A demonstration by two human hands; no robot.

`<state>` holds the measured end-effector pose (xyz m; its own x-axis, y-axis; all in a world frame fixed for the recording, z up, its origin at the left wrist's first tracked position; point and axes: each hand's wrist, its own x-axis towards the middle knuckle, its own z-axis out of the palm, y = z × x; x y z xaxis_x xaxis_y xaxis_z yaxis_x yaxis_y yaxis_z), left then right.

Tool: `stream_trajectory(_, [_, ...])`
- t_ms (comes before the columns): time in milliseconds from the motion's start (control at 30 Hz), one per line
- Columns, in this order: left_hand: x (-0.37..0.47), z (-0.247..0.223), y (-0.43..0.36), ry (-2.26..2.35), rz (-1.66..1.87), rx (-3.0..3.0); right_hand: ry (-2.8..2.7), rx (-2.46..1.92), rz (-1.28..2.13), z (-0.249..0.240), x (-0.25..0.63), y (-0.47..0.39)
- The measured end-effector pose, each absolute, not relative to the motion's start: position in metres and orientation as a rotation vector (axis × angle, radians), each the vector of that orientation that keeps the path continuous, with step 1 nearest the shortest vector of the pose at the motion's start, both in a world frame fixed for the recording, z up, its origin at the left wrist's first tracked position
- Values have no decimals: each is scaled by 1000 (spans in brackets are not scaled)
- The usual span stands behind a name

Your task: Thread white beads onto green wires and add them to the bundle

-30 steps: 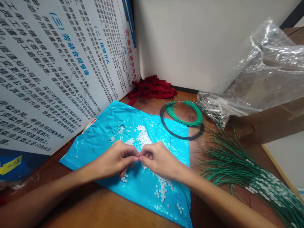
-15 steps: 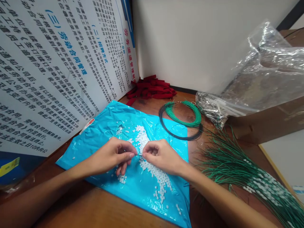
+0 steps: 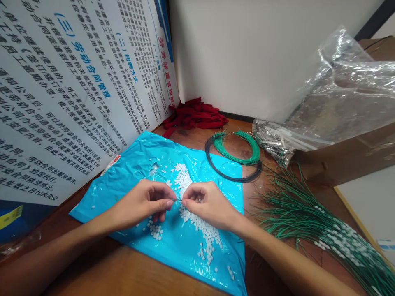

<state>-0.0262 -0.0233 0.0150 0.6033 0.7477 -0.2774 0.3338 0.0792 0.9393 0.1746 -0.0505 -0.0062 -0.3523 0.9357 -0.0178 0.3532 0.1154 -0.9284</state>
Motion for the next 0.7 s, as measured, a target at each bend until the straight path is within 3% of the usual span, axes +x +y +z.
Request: stream_trajectory(700, [-22,16,-27,1039,370,1468,-1812,-1231,1184,-5,166,-54])
